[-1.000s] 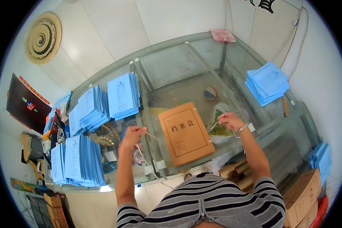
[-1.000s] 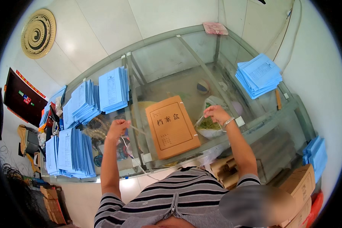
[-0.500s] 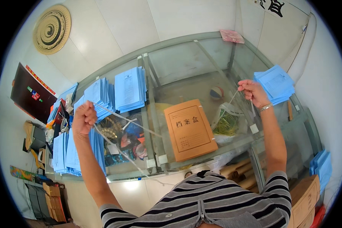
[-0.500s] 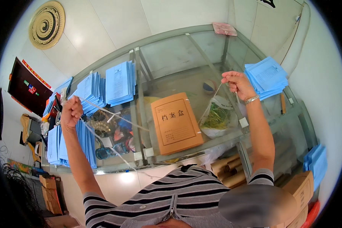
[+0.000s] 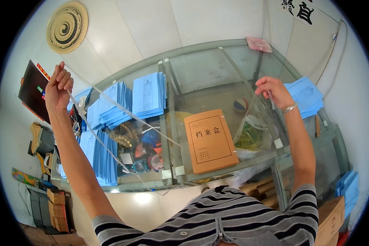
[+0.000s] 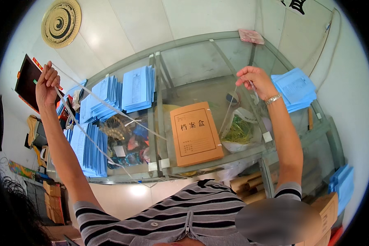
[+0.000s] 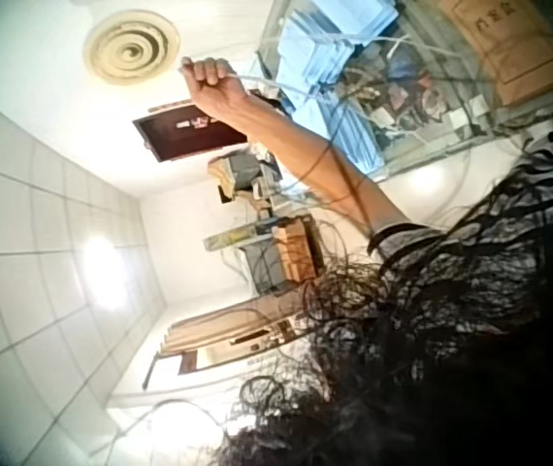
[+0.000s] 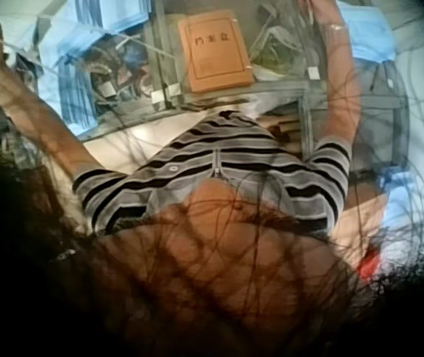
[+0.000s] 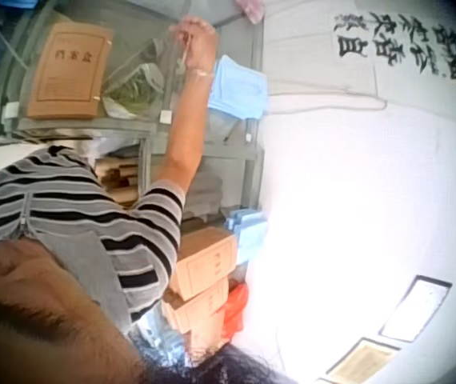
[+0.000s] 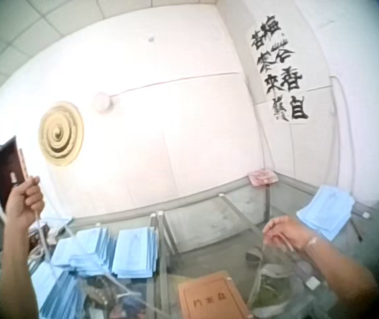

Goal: The person ties a cardboard box with a white plastic strap, wrapping it around the box and securing it with a knot. The person handles the box and strap by hand, adjusting the strap and tightening the knot to secure the package.

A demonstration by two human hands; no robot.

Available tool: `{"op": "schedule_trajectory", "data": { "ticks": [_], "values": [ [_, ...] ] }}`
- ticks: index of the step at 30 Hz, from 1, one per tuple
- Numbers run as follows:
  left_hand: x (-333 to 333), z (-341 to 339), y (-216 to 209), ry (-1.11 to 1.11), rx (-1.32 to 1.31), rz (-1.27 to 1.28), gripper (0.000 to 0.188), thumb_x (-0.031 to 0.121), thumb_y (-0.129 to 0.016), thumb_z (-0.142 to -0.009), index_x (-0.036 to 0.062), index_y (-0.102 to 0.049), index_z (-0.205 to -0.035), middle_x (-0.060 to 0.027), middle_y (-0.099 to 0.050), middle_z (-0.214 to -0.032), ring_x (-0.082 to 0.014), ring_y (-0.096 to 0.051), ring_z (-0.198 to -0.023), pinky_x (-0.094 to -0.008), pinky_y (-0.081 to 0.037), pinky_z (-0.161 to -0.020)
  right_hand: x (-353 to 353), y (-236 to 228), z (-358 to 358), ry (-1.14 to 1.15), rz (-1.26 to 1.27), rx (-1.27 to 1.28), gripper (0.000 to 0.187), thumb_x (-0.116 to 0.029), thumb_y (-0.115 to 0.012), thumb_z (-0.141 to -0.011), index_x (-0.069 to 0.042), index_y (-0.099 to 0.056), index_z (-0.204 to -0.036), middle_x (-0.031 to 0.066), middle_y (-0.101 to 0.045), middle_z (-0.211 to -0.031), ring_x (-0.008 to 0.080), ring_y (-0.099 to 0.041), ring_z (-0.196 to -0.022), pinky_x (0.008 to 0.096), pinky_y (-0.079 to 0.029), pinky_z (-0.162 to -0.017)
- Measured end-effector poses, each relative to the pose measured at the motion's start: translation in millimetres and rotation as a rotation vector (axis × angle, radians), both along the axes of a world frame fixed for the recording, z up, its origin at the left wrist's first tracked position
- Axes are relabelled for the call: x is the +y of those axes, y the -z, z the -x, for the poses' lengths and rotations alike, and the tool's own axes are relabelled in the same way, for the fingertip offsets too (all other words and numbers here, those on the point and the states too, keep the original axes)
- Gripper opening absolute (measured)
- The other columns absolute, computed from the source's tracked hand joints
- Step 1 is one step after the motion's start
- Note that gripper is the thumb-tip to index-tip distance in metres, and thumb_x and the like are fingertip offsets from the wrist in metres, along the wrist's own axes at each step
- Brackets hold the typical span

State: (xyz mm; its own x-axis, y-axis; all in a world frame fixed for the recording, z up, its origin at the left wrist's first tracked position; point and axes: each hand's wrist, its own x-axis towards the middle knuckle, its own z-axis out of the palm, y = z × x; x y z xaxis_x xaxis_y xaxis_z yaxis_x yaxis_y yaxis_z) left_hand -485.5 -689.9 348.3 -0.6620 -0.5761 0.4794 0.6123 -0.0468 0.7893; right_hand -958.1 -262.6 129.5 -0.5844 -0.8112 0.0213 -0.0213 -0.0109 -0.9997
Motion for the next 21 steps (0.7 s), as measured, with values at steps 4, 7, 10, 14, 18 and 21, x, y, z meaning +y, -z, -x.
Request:
{"op": "schedule_trajectory", "data": {
  "ticks": [4,7,10,14,18,21],
  "values": [
    [15.6,18.7,-27.9,-0.181,-0.083,0.134,0.031,0.014,-0.051,-0.101,-0.0076,-0.054,-0.122,0.0042,-0.035,-0.066,-0.0038,-0.032,-0.053,-0.0195,-0.029,-0.047,-1.6,-21.1,-0.1,-0.011,-0.041,0.098,0.009,-0.006,-0.058,-0.086,-0.006,-0.065,-0.092,0.0076,-0.071,-0.078,0.0042,-0.053,-0.056,0.019,-0.04,-0.05],
    [15.5,18.8,-29.3,-0.303,-0.248,0.168,0.027,0.018,-0.054,-0.099,-0.0051,-0.058,-0.114,0.0058,-0.037,-0.066,-0.0035,-0.032,-0.053,-0.0194,-0.029,-0.046,-3.1,-21.9,-0.7,0.011,-0.055,0.151,0.008,-0.005,-0.057,-0.086,-0.007,-0.065,-0.089,0.0071,-0.071,-0.077,0.0042,-0.055,-0.057,0.0192,-0.04,-0.05],
    [2.4,27.4,-3.5,-0.32,-0.266,0.099,0.025,0.02,-0.055,-0.099,-0.0031,-0.06,-0.109,0.006,-0.038,-0.065,-0.0034,-0.033,-0.052,-0.0195,-0.028,-0.046,8.9,-23.2,3.0,0.107,0.017,0.182,0.01,-0.003,-0.056,-0.085,-0.008,-0.064,-0.085,0.0067,-0.071,-0.077,0.0047,-0.057,-0.057,0.0198,-0.041,-0.051],
    [-20.5,19.1,30.8,-0.421,-0.462,0.095,0.022,0.023,-0.061,-0.095,0.0008,-0.061,-0.099,0.0061,-0.04,-0.062,-0.0047,-0.035,-0.049,-0.021,-0.028,-0.044,18.1,-33.8,3.5,0.089,0.02,0.232,0.013,-0.001,-0.052,-0.084,-0.008,-0.062,-0.081,0.007,-0.071,-0.077,0.0054,-0.058,-0.058,0.0203,-0.044,-0.053],
    [-23.0,16.5,65.4,-0.445,-0.55,-0.012,0.019,0.023,-0.064,-0.093,0.0049,-0.06,-0.089,0.0061,-0.04,-0.06,-0.0046,-0.036,-0.049,-0.0213,-0.029,-0.043,29.4,-51.7,19.2,0.178,0.091,0.259,0.014,0.0,-0.05,-0.083,-0.008,-0.062,-0.081,0.0085,-0.071,-0.079,0.0071,-0.06,-0.059,0.0211,-0.045,-0.056],
    [-37.2,6.2,89.7,-0.452,-0.603,-0.014,0.02,0.024,-0.064,-0.093,0.0054,-0.061,-0.087,0.0058,-0.042,-0.06,-0.0044,-0.037,-0.048,-0.0212,-0.03,-0.043,33.3,-62.9,32.4,0.181,0.121,0.31,0.015,0.001,-0.049,-0.084,-0.006,-0.061,-0.081,0.0097,-0.071,-0.08,0.0089,-0.061,-0.062,0.0223,-0.047,-0.058]
  ]
}}
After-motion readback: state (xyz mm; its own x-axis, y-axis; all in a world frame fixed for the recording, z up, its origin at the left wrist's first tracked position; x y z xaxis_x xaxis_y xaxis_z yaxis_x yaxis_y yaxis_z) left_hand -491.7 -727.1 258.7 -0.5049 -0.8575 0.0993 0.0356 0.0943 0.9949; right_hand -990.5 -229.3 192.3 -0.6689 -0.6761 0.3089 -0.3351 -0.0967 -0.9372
